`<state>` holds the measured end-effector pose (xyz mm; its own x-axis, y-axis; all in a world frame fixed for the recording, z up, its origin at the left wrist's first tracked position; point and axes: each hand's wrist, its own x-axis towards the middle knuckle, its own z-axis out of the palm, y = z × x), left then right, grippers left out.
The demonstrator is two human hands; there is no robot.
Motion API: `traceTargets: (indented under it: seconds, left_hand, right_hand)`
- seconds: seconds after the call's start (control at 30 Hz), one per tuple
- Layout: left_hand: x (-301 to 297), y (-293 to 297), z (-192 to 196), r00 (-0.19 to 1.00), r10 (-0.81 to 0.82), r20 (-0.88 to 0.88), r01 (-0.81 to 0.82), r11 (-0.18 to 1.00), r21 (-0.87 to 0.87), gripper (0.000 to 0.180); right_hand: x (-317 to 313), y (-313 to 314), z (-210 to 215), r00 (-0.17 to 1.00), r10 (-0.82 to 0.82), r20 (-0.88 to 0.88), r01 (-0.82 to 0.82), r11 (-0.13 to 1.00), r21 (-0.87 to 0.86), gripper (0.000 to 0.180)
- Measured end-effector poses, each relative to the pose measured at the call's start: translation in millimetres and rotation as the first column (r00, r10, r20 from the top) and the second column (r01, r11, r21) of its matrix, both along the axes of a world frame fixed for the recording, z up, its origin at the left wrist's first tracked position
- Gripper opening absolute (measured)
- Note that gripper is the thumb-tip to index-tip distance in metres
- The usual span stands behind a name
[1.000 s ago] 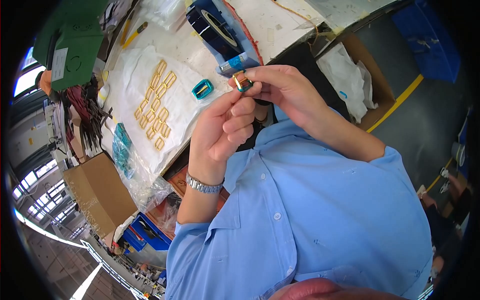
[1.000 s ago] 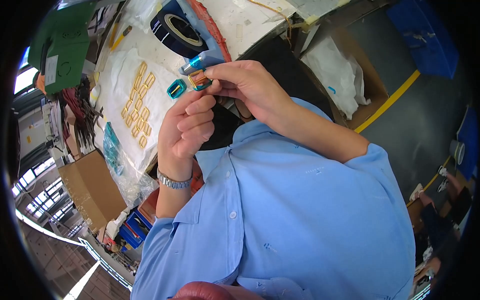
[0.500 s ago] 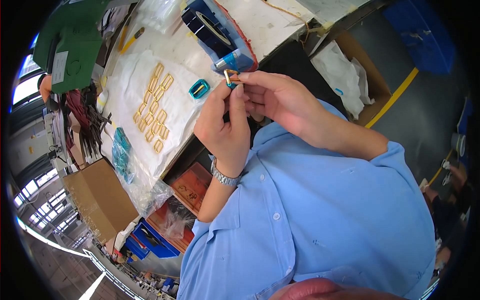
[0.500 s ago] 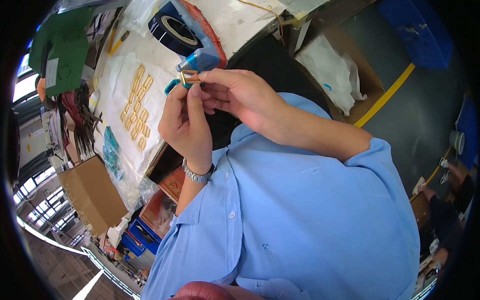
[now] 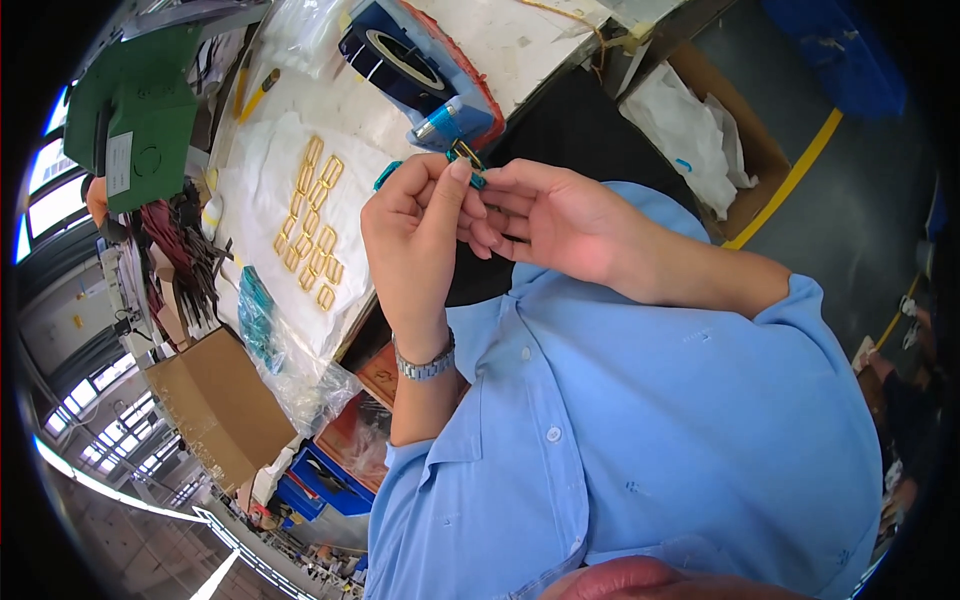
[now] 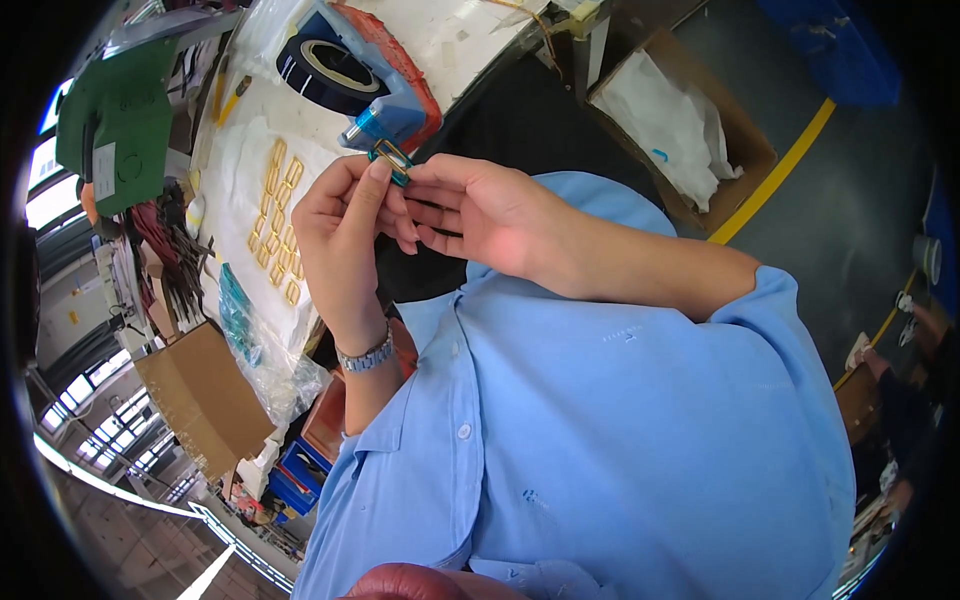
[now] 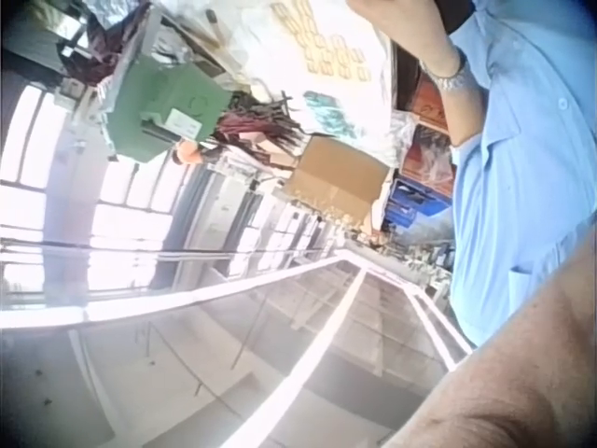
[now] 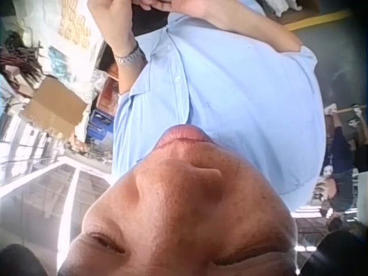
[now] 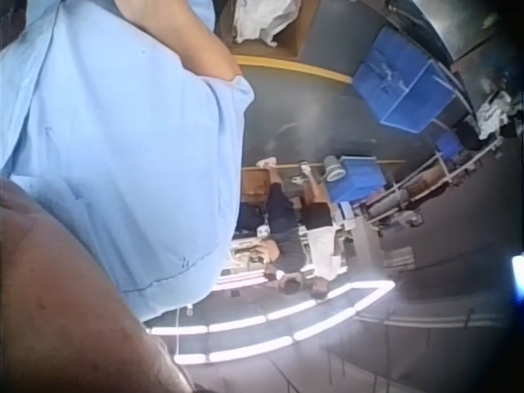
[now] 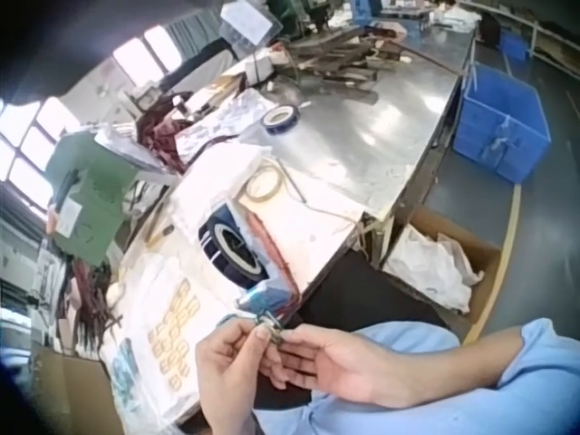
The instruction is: Wrapping gold-colored hardware buckles with blue protective tape at a workbench.
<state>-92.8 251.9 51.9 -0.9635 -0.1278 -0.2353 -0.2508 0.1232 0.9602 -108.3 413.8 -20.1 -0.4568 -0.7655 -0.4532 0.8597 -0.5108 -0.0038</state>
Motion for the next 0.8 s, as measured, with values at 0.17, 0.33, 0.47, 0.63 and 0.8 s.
traceTargets:
  seconds: [0.17,0.33,0.47,0.63,0.8]
  left_hand:
    - [-8.1,-9.3,-1.4,0.996,-0.072,0.044,0.071,0.997,0.028,0.021]
    - [-14.1,-13.3,2.2,0.992,-0.095,0.085,0.091,0.995,0.043,0.022]
    - [-16.8,-13.8,5.9,0.988,-0.114,0.100,0.108,0.992,0.062,0.021]
    - [-18.4,-19.7,8.3,0.984,-0.133,0.117,0.125,0.989,0.077,0.021]
    - [-20.8,-19.4,10.3,0.979,-0.162,0.126,0.151,0.984,0.095,0.022]
  right_hand:
    - [-3.3,0.9,-1.1,1.000,-0.003,0.029,0.001,0.999,0.054,0.016]
    - [-27.2,9.6,-10.2,0.982,0.078,-0.173,-0.052,0.987,0.152,0.022]
    - [-40.0,-0.4,-19.8,0.866,-0.022,-0.500,0.111,0.982,0.150,0.029]
    - [-47.0,-2.1,-13.0,0.766,0.042,-0.641,0.168,0.950,0.263,0.024]
    - [-51.1,-1.1,-3.4,0.730,0.087,-0.678,0.184,0.930,0.317,0.019]
